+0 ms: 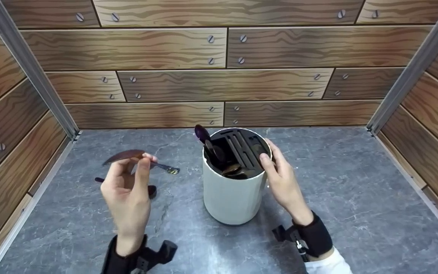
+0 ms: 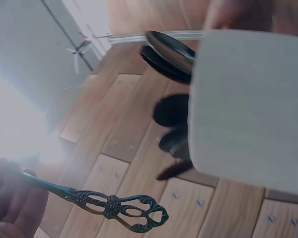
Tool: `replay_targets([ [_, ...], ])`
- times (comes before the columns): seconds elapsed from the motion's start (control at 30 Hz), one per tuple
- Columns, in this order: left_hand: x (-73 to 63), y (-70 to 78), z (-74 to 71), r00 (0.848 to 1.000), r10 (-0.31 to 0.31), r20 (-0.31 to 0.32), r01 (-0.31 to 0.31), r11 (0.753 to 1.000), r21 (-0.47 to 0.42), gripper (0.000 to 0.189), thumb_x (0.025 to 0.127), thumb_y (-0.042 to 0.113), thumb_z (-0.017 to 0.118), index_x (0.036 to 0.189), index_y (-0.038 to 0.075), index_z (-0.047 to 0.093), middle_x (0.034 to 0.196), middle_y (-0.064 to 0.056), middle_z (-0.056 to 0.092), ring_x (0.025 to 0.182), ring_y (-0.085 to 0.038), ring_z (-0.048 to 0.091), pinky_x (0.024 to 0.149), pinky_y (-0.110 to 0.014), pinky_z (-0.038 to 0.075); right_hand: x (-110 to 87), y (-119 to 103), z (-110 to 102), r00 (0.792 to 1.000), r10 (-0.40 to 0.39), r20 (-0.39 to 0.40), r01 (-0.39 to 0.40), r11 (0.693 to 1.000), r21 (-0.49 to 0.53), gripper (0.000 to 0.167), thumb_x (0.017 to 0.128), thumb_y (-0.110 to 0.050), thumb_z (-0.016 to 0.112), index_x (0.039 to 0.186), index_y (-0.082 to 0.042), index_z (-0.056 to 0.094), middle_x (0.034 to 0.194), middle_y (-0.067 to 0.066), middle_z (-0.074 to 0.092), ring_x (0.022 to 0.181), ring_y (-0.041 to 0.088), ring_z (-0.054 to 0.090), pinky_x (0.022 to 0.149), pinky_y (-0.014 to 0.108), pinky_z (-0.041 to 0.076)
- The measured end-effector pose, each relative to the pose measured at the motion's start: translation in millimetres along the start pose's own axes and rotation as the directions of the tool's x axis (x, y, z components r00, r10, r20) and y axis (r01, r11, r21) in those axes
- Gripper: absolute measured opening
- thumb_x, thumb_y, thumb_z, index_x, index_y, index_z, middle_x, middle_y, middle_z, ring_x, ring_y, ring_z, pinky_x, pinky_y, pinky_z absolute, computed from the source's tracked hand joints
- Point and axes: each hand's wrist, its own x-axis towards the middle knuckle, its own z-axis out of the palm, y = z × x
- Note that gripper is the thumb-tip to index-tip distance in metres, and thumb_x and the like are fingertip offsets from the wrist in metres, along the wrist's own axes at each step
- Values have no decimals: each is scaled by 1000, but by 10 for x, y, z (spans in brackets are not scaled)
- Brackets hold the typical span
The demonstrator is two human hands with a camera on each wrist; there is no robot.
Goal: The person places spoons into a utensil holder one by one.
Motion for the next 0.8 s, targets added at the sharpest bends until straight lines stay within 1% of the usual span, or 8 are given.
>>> replay_targets([
  [0.07,4,19,75,1000,3,-25,-4,1000,-26,10,100,-3,65,102,4,71,97,5,76,92,-10,74,89,-23,62,3,2,-4,1000,-4,2,4,1000,-3,50,111,-15,47,159,0,41,164,20,47,147,34,52,110,4,40],
  [0.17,-15,29,179,1000,4,-27,-6,996,-85,10,99,-1,67,102,7,72,98,6,77,92,-9,74,91,-24,63,5,7,-4,1000,-11,8,11,1000,-2,50,112,-15,46,159,0,41,163,20,48,146,35,53,110,4,40],
  [0.3,-59,40,295,1000,13,-14,-15,988,-157,9,98,-2,67,103,3,73,99,2,77,94,-11,75,93,-24,63,4,10,-2,1000,-11,11,11,1000,0,50,112,-14,46,159,0,41,162,20,49,144,36,55,109,5,42],
  [0.37,-81,46,344,1000,26,-13,-28,983,-181,9,98,-4,67,103,1,73,99,0,77,94,-13,75,93,-25,63,3,9,-1,1000,-7,10,7,1000,-5,50,112,-15,46,159,0,41,163,20,48,145,35,54,109,5,41],
  [0.47,-118,44,415,999,45,7,-43,978,-203,8,98,-2,67,102,1,74,99,1,76,94,-13,75,93,-26,63,3,9,0,1000,-4,10,4,1000,-7,50,112,-15,46,159,0,41,163,20,48,147,35,52,110,4,40],
  [0.63,-177,15,533,999,12,47,-1,972,-235,11,98,-3,68,103,4,76,99,2,75,94,-13,75,92,-26,63,-3,9,0,1000,-9,2,9,1000,-13,49,112,-14,46,159,0,42,163,20,48,147,35,52,111,4,39],
  [0.77,-199,-9,600,998,-13,55,25,972,-233,13,98,-4,68,103,5,76,98,4,75,94,-12,74,90,-25,63,0,12,0,1000,-16,-2,15,1000,-22,49,112,-15,46,158,0,42,162,20,49,147,35,52,111,4,38],
  [0.8,-203,-16,614,998,-20,60,33,973,-229,15,98,-4,68,103,7,76,98,5,75,93,-11,74,90,-25,63,1,11,0,1000,-17,-3,17,1000,-22,49,112,-15,46,158,0,42,162,20,49,147,35,52,112,4,38],
])
